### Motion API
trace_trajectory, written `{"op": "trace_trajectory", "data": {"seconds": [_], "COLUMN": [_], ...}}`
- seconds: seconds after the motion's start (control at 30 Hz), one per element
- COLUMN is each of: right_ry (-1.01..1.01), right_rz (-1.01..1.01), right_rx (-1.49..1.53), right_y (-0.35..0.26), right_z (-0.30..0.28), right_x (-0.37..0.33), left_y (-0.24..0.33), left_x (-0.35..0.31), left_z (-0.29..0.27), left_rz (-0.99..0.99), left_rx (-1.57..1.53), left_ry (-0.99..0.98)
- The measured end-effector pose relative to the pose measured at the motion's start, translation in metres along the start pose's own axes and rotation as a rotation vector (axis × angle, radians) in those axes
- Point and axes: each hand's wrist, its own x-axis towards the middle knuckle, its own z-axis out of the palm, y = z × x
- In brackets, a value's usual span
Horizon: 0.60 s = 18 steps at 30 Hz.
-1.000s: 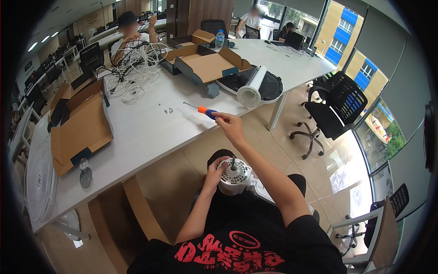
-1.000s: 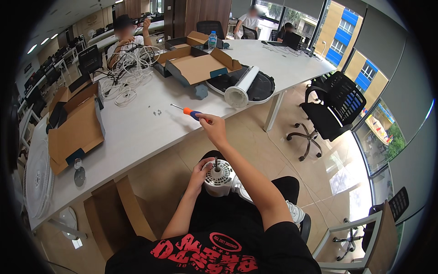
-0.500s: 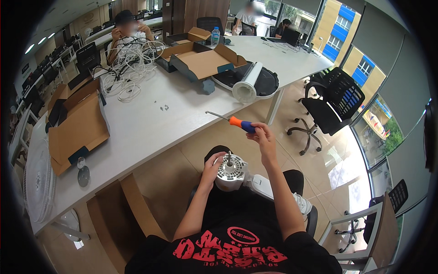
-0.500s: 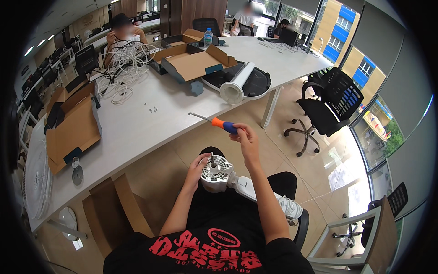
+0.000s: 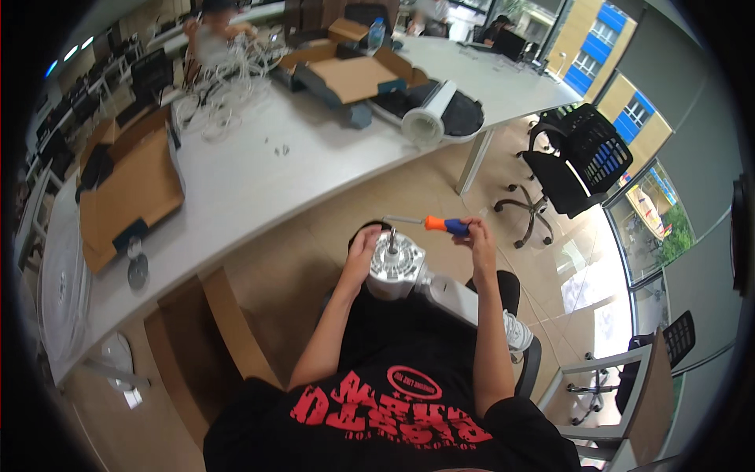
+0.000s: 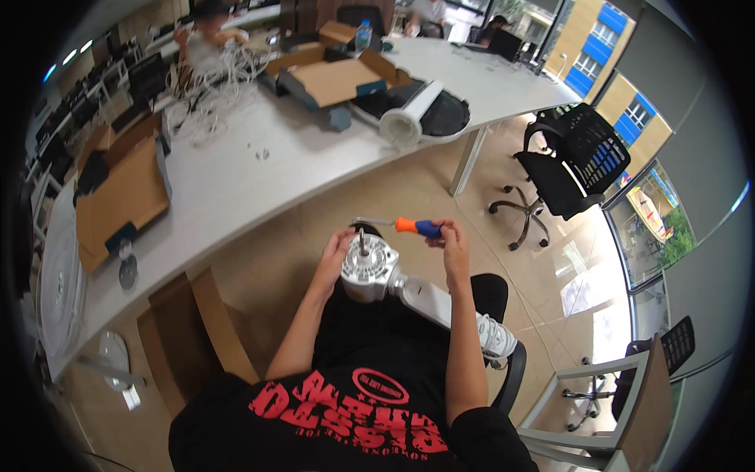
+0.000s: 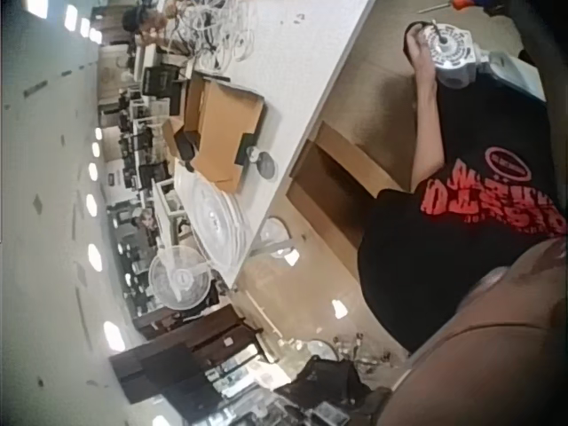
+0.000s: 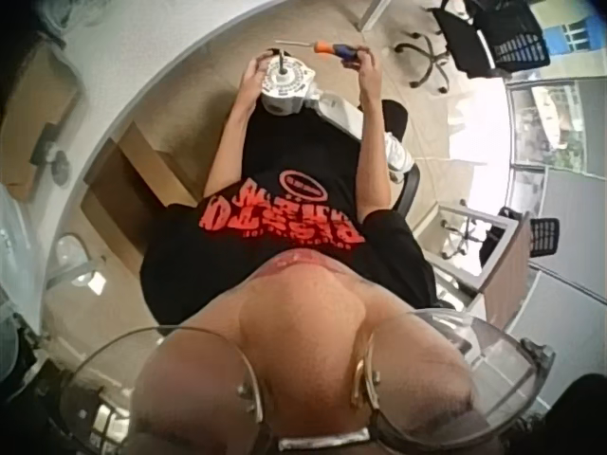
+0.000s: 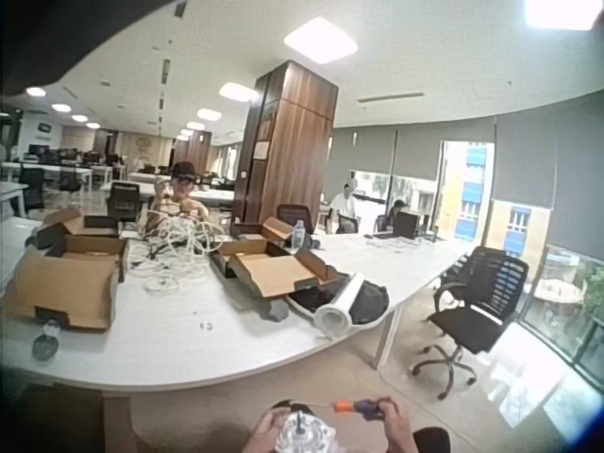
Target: Assembling the motor housing of an electric fan using a screwdriver.
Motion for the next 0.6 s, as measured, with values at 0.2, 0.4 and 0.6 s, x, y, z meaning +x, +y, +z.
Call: {"op": "trace_trajectory", "data": {"seconds": [0.2, 0.4, 0.6], "right_ry": [-0.051, -0.079, -0.006], "right_rz": [-0.09, -0.113, -0.082], "right_rx": [-0.074, -0.088, -0.121], "right_y": [-0.007, -0.013, -0.02], "right_z": [-0.009, -0.008, -0.003], "right_x": [-0.005, -0.005, -0.009], "left_y": [-0.001, 0.008, 0.01], "left_x": [-0.002, -0.003, -0.002], "left_z": [0.002, -0.002, -0.01], "left_rz": [0.061, 0.04, -0.021], "left_rx": [-0.059, -0.074, -0.224], "left_ry": [0.025, -0.02, -0.043]}}
